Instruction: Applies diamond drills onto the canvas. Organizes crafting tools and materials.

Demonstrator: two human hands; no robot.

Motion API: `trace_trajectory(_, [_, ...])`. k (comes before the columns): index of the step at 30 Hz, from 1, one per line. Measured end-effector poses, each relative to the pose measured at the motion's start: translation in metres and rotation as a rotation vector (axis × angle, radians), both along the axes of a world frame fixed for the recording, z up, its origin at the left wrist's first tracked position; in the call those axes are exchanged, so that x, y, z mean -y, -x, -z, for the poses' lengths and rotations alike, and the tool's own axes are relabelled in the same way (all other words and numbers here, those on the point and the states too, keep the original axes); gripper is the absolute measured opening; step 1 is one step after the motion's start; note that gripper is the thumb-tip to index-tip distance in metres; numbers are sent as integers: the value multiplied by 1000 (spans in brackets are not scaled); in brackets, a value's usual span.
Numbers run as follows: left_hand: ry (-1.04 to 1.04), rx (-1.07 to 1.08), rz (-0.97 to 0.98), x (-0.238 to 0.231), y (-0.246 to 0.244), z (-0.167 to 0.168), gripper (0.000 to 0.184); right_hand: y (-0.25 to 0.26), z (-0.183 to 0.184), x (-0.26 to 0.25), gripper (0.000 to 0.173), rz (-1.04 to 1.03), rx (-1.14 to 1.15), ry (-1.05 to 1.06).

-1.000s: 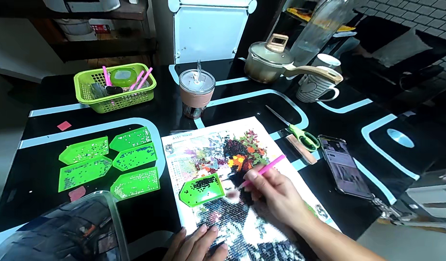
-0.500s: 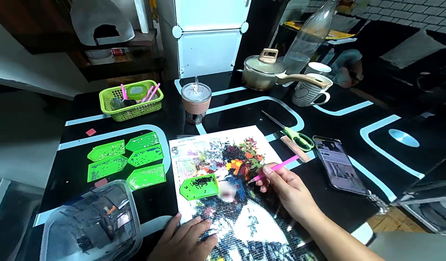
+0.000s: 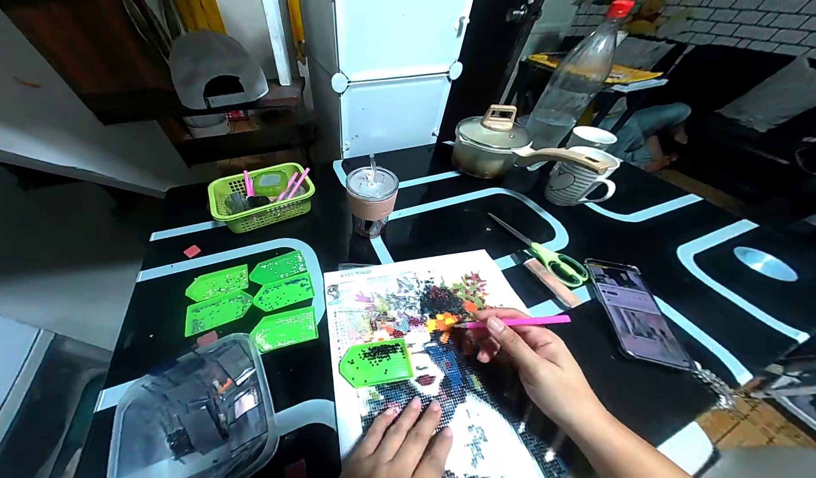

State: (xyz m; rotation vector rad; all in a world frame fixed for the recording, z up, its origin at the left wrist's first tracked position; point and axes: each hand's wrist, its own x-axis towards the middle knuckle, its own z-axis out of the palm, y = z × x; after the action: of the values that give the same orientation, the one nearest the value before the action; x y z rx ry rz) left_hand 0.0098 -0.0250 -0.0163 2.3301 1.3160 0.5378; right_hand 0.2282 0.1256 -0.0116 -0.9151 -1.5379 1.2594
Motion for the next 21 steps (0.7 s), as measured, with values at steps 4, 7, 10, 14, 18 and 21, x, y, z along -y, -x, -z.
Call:
trace_trajectory(4, [3,-26,-10,6,-1,1,67,14,-2,-8,27,-46,39,-69])
trace_trajectory(7, [24,-34,1,6,-1,-1,68,22,-5,-14,26,-97,92,-125])
trace_trajectory(10, [26,-19,-3,5,0,0,68,33,-6,-15,29,-270,332,-309])
trace_trajectory(14, [4,8,-8,5,0,3,68,53,-6,-11,52,-485,593,-544])
trace_trajectory(18, [15,-19,-5,4,0,0,70,63,-1,-12,50,-519,649,-616])
trace_trajectory(21, [17,3,-10,4,0,1,69,61,3,-14,45,-487,619,-641])
